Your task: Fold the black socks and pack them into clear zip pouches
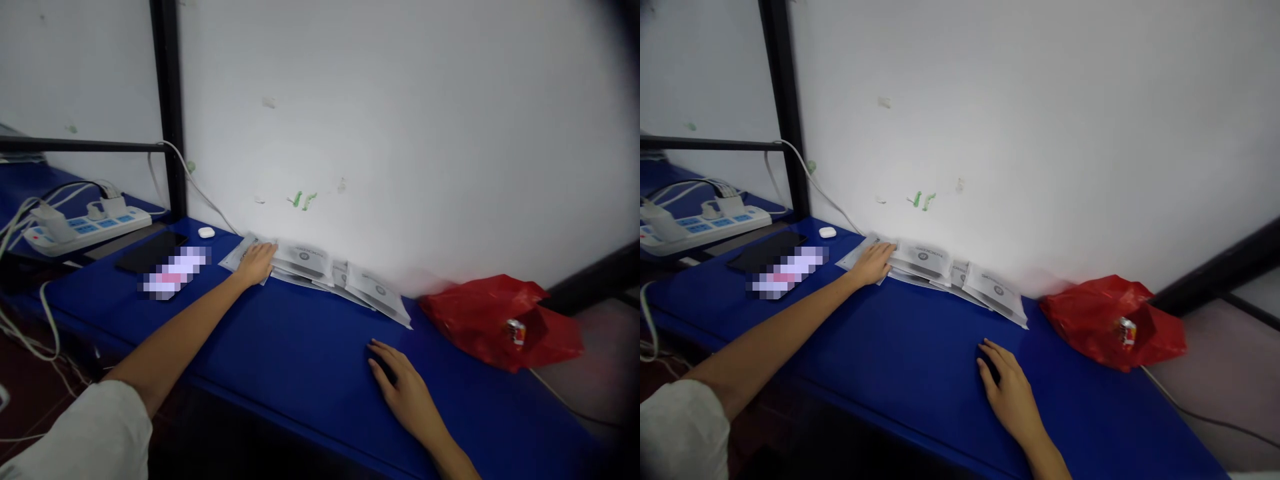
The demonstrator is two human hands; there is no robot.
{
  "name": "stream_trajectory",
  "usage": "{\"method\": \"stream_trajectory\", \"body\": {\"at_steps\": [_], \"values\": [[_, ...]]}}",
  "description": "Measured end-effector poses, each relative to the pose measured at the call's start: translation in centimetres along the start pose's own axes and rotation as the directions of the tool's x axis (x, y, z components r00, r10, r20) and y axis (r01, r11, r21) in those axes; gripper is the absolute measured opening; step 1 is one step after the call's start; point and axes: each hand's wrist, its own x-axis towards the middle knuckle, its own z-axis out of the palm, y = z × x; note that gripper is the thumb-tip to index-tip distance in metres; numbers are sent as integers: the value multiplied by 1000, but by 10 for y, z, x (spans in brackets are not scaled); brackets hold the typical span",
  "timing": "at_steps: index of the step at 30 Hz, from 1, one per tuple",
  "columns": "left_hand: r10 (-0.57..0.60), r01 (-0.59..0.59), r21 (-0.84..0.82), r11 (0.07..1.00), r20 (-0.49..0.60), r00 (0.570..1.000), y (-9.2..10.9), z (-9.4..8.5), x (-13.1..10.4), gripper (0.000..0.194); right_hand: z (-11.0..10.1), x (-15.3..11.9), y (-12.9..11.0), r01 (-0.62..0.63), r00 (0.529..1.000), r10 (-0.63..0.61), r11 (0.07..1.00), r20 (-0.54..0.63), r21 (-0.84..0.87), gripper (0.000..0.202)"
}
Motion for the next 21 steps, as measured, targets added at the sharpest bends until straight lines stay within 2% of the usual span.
{"method": "stream_trajectory", "body": {"at_steps": [4,9,17,21], "values": [[130,-132,66,989,35,991,15,-10,0,50,0,0,-1,1,1000,-1,1000,16,-1,37],[188,-197,140,970,71,980,33,-21,3,47,-1,-1,-2,-2,1000,2,1000,24,2,37],[331,-341,243,908,82,940,78,-20,9,38,-5,-3,-9,-16,998,15,1000,66,18,38],[364,-376,237,896,95,927,89,-23,4,35,-6,-4,-11,-7,999,5,1000,54,28,36]]}}
